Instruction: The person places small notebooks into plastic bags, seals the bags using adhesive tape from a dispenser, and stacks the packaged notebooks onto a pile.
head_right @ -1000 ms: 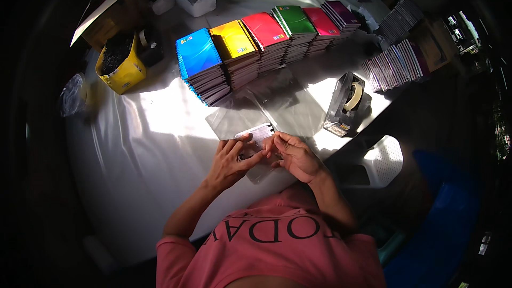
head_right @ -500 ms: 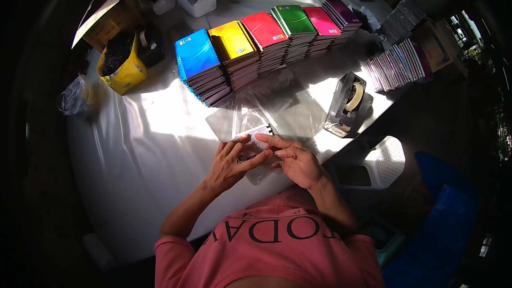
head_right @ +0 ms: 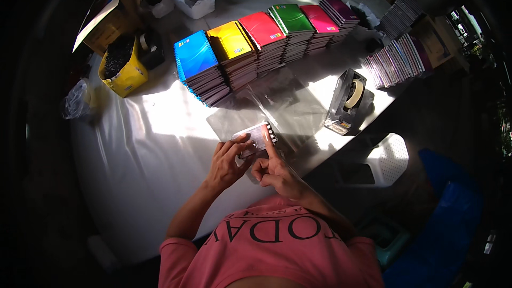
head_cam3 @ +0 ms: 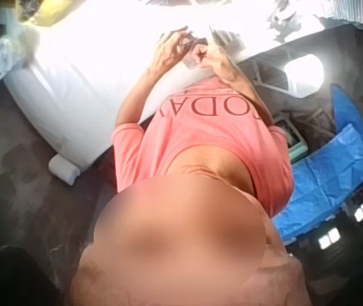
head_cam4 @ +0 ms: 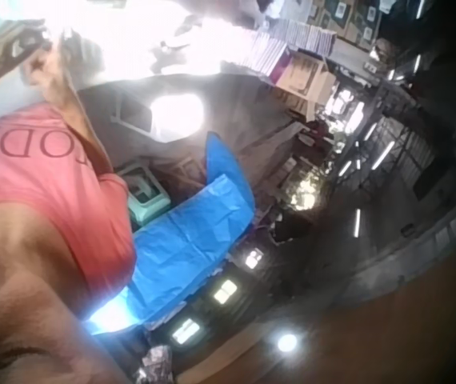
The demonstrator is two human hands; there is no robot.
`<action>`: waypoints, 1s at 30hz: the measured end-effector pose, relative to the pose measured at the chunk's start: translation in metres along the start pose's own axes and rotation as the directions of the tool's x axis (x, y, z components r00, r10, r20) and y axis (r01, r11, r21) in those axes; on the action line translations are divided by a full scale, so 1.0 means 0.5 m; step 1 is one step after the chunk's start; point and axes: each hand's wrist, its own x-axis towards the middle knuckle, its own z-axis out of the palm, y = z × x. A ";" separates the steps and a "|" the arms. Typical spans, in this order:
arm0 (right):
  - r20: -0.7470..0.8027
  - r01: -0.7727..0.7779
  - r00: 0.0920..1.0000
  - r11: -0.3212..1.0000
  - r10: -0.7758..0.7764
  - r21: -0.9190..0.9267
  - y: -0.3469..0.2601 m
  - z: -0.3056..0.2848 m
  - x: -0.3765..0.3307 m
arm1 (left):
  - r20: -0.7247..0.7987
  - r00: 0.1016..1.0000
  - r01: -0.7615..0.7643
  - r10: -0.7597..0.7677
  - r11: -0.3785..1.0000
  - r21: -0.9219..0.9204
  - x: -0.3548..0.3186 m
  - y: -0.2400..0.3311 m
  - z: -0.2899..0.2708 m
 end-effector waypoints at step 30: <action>-0.429 -0.406 0.903 0.329 0.000 -0.853 0.051 0.059 0.001 | -0.081 0.971 -0.207 0.224 0.963 0.174 -0.004 -0.012 0.013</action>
